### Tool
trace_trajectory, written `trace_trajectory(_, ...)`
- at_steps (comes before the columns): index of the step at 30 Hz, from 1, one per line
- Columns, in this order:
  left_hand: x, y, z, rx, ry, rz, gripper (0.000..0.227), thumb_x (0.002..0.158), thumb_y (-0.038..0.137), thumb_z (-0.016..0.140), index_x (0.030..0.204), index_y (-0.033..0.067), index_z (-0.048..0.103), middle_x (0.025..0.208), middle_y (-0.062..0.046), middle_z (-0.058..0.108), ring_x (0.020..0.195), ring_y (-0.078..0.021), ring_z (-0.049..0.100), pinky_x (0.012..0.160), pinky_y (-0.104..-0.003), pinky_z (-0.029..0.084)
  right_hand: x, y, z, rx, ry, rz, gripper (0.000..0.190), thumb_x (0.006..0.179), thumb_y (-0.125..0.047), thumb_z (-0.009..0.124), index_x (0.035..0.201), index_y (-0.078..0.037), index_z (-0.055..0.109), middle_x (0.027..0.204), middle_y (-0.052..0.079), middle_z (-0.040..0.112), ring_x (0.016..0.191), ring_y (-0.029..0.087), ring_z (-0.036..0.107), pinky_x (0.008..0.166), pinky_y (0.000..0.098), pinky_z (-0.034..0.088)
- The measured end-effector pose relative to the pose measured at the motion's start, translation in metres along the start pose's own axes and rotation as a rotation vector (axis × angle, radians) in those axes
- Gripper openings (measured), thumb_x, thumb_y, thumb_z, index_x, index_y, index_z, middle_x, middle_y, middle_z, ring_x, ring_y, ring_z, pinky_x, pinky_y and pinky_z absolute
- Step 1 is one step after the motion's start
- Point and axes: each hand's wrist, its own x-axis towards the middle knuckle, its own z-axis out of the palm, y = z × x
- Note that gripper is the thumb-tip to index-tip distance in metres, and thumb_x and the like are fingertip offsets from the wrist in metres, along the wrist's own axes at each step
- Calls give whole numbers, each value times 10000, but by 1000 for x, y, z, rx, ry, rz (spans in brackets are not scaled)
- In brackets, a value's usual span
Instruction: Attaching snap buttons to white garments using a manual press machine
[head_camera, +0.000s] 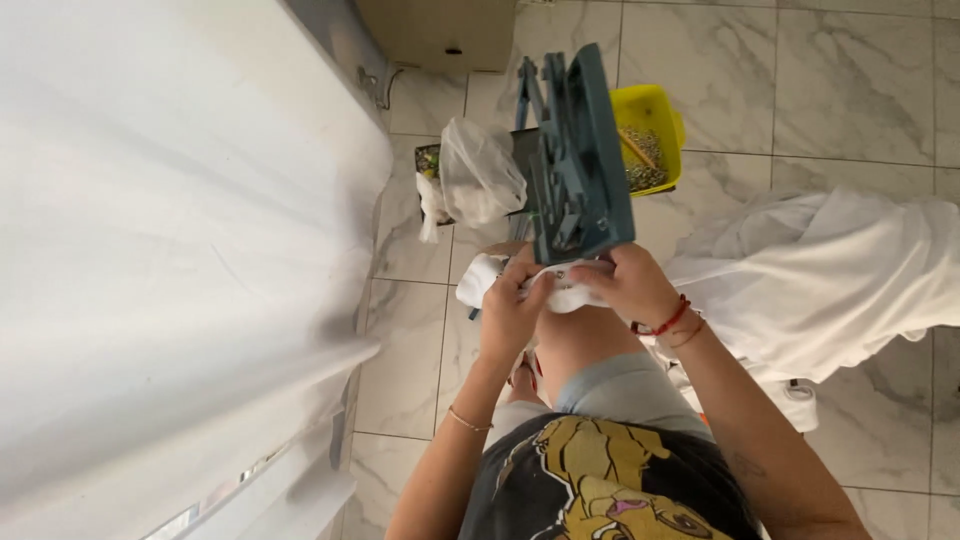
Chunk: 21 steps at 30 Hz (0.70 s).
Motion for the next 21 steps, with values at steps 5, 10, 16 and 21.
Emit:
trace_trajectory(5,-20,1,17,-21,-6,35,177,769,257,633,813,85,638,700,-114,615,678,-216,584,658,-325,464,-41,-90,-51,3,-16,-465,315,603,-333,758,819,-167,600,1031,3,512,688,139,511,675,252,433)
trace_trajectory(10,-23,21,37,22,-60,68,124,772,265,617,815,154,649,705,-63,599,694,-255,582,647,-318,460,-37,-85,-67,-93,220,-673,68,744,-226,650,748,-165,622,965,12,564,613,153,501,603,253,428)
trace_trajectory(16,-30,50,68,194,57,25,119,797,231,574,881,165,626,707,-112,562,703,-331,562,634,-392,459,-28,-55,-88,-77,210,-744,116,771,-268,615,762,-152,614,918,15,560,762,183,539,687,263,452)
trace_trajectory(21,-35,45,96,321,174,73,96,805,185,567,882,147,610,669,-118,509,633,-329,543,586,-382,458,-30,-40,-99,-110,241,-826,119,782,-255,609,756,-139,612,966,48,559,858,230,509,755,305,434)
